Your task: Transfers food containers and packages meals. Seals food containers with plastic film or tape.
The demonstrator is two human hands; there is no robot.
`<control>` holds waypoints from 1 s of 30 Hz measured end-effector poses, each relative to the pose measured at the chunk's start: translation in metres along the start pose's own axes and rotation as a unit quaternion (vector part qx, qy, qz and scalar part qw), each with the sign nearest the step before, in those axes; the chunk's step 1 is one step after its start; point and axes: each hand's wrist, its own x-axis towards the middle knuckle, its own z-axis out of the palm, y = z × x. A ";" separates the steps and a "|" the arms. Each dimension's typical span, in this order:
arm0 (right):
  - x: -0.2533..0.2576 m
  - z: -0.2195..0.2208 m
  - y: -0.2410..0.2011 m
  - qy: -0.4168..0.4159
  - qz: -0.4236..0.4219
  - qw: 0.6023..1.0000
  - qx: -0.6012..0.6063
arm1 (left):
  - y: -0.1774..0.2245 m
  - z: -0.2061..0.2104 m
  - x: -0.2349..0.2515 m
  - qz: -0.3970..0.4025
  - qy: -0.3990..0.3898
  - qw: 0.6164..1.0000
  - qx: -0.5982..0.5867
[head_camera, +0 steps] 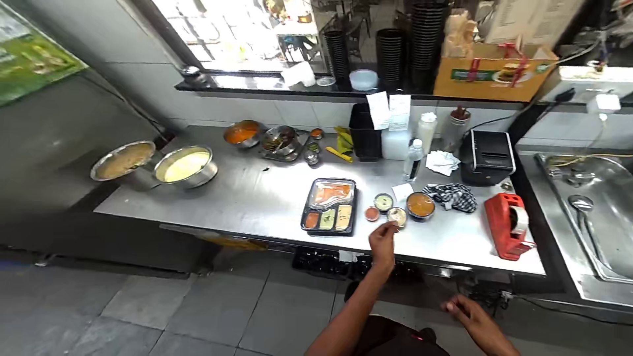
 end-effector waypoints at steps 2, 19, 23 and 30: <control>0.069 0.016 -0.047 -0.058 -0.041 0.995 -0.067 | 0.021 -0.071 0.032 0.057 0.047 0.997 0.015; 0.351 0.149 -0.227 -0.217 0.036 0.855 -0.470 | -0.036 -0.264 0.152 0.016 0.358 0.930 0.086; 0.323 0.169 -0.245 -0.132 0.064 0.849 -0.507 | -0.030 -0.276 0.162 -0.044 0.336 0.917 0.212; 0.314 0.186 -0.227 -0.039 0.016 0.860 -0.509 | -0.012 -0.304 0.180 -0.195 0.178 0.938 0.223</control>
